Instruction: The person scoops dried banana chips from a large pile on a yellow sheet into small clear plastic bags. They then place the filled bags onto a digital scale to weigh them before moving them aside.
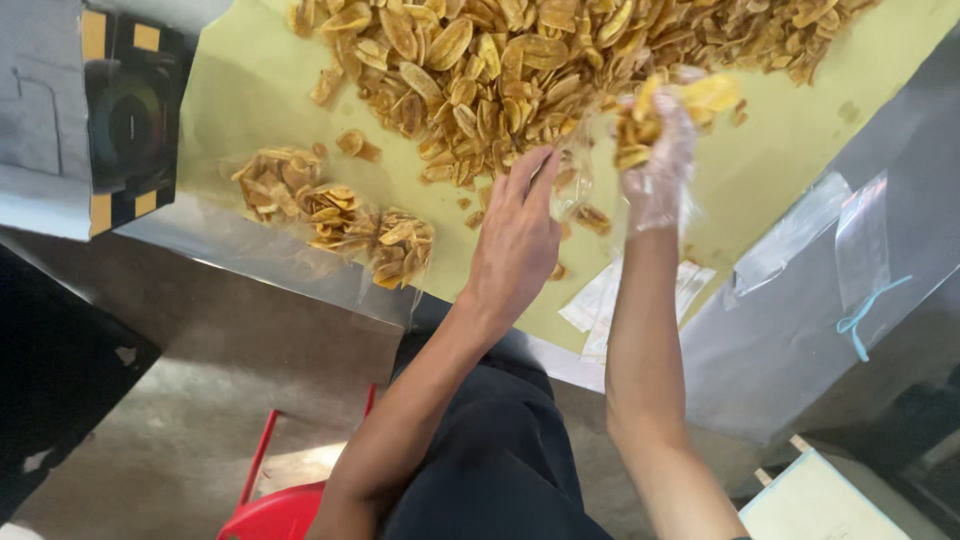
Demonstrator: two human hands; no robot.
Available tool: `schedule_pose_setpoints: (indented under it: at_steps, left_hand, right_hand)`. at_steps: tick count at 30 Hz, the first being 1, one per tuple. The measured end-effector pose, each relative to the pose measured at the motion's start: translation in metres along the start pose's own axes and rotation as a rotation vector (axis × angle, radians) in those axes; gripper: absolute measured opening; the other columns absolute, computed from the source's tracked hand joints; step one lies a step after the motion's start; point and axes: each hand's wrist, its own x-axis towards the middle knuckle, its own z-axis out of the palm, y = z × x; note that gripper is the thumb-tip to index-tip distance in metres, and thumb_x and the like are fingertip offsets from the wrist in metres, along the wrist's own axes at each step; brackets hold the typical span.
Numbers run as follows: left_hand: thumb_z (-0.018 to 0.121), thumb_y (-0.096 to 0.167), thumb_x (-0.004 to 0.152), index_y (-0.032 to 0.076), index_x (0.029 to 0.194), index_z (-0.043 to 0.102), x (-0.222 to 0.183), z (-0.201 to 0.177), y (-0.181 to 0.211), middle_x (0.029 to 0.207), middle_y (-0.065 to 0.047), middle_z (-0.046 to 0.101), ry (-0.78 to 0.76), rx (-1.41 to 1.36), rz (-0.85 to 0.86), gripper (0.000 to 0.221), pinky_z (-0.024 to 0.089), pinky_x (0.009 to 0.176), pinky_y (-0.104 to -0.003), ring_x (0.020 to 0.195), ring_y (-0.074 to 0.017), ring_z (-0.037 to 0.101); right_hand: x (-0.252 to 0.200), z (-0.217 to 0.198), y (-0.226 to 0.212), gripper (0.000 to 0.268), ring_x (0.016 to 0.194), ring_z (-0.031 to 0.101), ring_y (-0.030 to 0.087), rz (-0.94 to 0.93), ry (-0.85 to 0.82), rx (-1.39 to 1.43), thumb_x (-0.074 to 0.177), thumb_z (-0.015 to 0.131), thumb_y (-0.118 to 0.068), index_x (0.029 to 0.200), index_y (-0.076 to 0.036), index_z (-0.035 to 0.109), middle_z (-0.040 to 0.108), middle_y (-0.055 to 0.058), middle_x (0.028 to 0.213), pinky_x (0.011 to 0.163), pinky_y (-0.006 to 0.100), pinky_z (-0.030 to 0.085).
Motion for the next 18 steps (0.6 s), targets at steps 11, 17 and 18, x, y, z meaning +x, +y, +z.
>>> schedule_pose_setpoints:
  at_steps: [11, 17, 18]
  left_hand:
    - [0.063, -0.014, 0.075, -0.01, 0.145, 0.043, 0.026, 0.028, 0.029, 0.146, -0.023, 0.043, -0.009, 0.034, 0.073, 0.073, 0.041, 0.115, -0.046, 0.133, -0.0436, 0.047]
    - [0.062, -0.015, 0.076, -0.006, 0.148, 0.041, 0.031, 0.028, 0.028, 0.151, -0.022, 0.042, 0.045, -0.025, 0.042, 0.076, 0.041, 0.118, -0.046, 0.139, -0.0427, 0.046]
    - [0.061, -0.016, 0.076, -0.005, 0.149, 0.041, 0.029, 0.029, 0.029, 0.152, -0.021, 0.042, 0.054, -0.03, 0.04, 0.077, 0.041, 0.119, -0.046, 0.141, -0.0424, 0.046]
  right_hand:
    - [-0.151, 0.125, -0.081, 0.049, 0.089, 0.067, 0.024, -0.383, -0.097, 0.122, 0.087, 0.076, 0.001, 0.122, -0.017, 0.046, 0.061, 0.008, 0.113, 0.066, 0.038, 0.061]
    - [-0.131, 0.101, -0.046, 0.048, 0.108, 0.06, 0.021, -0.62, -0.099, -0.344, 0.097, 0.08, 0.011, 0.129, -0.012, 0.052, 0.058, 0.009, 0.124, 0.095, 0.034, 0.055]
    - [-0.134, 0.094, -0.046, 0.043, 0.11, 0.059, 0.021, -0.671, -0.153, -0.467, 0.099, 0.079, 0.009, 0.127, -0.013, 0.055, 0.058, 0.009, 0.123, 0.099, 0.034, 0.053]
